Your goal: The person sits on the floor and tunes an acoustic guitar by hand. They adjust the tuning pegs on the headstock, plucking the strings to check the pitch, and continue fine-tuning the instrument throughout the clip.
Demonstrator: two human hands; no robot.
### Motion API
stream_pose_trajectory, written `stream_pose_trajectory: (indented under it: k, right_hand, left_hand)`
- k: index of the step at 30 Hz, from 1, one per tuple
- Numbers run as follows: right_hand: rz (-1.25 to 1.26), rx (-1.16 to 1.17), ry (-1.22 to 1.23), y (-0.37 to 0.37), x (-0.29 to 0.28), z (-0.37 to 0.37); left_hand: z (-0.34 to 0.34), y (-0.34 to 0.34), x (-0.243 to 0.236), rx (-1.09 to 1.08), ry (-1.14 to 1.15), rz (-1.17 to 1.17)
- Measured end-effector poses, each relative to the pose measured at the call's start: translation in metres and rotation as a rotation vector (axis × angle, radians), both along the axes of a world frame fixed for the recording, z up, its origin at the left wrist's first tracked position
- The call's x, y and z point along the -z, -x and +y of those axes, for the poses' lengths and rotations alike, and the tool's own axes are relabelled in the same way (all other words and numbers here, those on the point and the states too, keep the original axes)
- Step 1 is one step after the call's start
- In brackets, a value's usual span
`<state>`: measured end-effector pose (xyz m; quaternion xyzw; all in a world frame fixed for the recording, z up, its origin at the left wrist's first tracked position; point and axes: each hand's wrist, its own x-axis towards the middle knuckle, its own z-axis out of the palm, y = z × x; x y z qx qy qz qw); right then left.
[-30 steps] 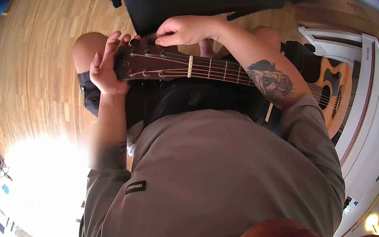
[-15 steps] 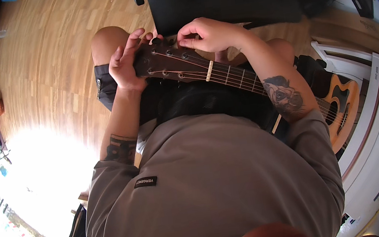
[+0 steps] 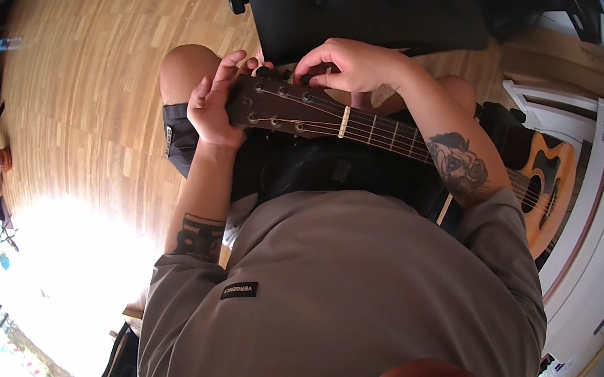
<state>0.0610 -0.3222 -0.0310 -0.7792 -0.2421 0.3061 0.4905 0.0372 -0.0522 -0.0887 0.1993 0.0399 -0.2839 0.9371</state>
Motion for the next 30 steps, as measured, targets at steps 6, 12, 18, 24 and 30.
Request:
stream_pose_trajectory:
  k: [6, 12, 18, 24, 30]
  right_hand:
    - [-0.153, -0.044, 0.237, -0.001, -0.013, 0.010]
    - [-0.299, -0.080, 0.249, 0.010, -0.029, 0.021]
    - [-0.231, -0.023, 0.203, 0.007, -0.025, 0.016]
    - [-0.004, 0.203, 0.283, -0.003, -0.003, 0.007]
    - [0.119, 0.125, 0.460, 0.001, -0.017, 0.024]
  left_hand:
    - [0.003, 0.004, 0.000, -0.004, -0.011, -0.013]
    - [0.006, -0.001, 0.002, 0.006, -0.206, -0.049]
    - [0.006, 0.000, 0.007, 0.023, 0.003, -0.029]
    - [0.003, -0.004, 0.003, 0.019, 0.020, -0.022]
    - [0.002, -0.004, 0.003, 0.010, -0.015, -0.023]
